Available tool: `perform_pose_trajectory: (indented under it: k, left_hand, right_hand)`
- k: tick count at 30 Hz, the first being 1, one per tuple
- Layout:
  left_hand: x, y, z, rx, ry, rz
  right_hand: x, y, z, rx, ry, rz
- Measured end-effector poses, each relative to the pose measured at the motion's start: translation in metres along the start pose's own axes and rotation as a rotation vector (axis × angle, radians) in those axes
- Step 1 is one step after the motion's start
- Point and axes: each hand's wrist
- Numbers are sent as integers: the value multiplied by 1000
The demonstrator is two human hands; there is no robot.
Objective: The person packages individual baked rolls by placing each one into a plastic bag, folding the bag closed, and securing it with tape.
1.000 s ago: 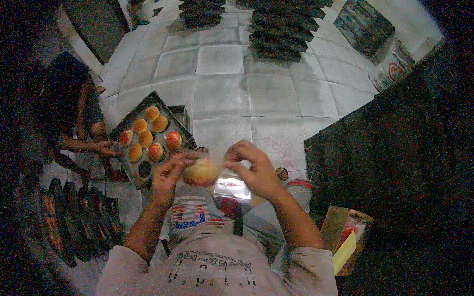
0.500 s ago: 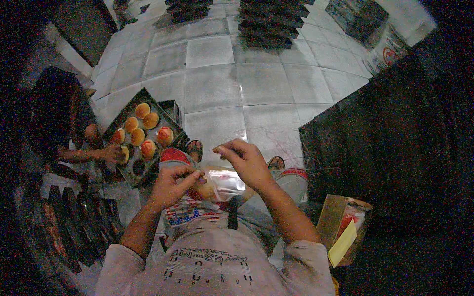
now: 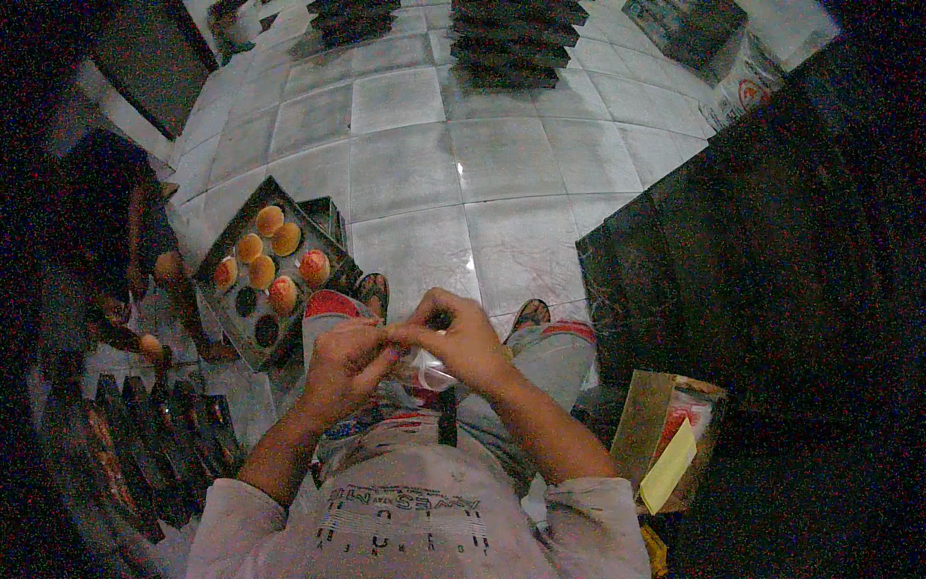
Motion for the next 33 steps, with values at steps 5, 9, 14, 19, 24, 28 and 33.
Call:
perform_pose_trajectory:
  k: [5,9,14,19,24,28,33]
  left_hand:
    - [-21,-13,-14,145,-429,-410]
    - [-23,-4,-20,7,-394,-327]
    - [-10,-9,-15,-120,-315,-134]
    - [-15,-14,-17,-115,-229,-99]
    - [-14,-15,-17,-117,-291,-165]
    - [-11,-18,-12,-140,-363,-207]
    - [-11,-13,-9,-197,-281,-194]
  right_hand:
    - [40,-87,6,141,203,13]
    - [14,-39,4,-145,31,-100]
    - [-5,2,11,-460,-74,-101]
    - [4,8,12,-460,-66,-26]
    - [2,2,9,-412,-10,76]
    - [-4,-4,8,-421,67,175]
    - [1,2,2,-508,28,152]
Point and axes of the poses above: each hand's wrist, its own z-axis towards the middle knuckle, its own y-axis out of the palm, x = y × z, and after that the axes turned 7 degrees about -z, right-handed
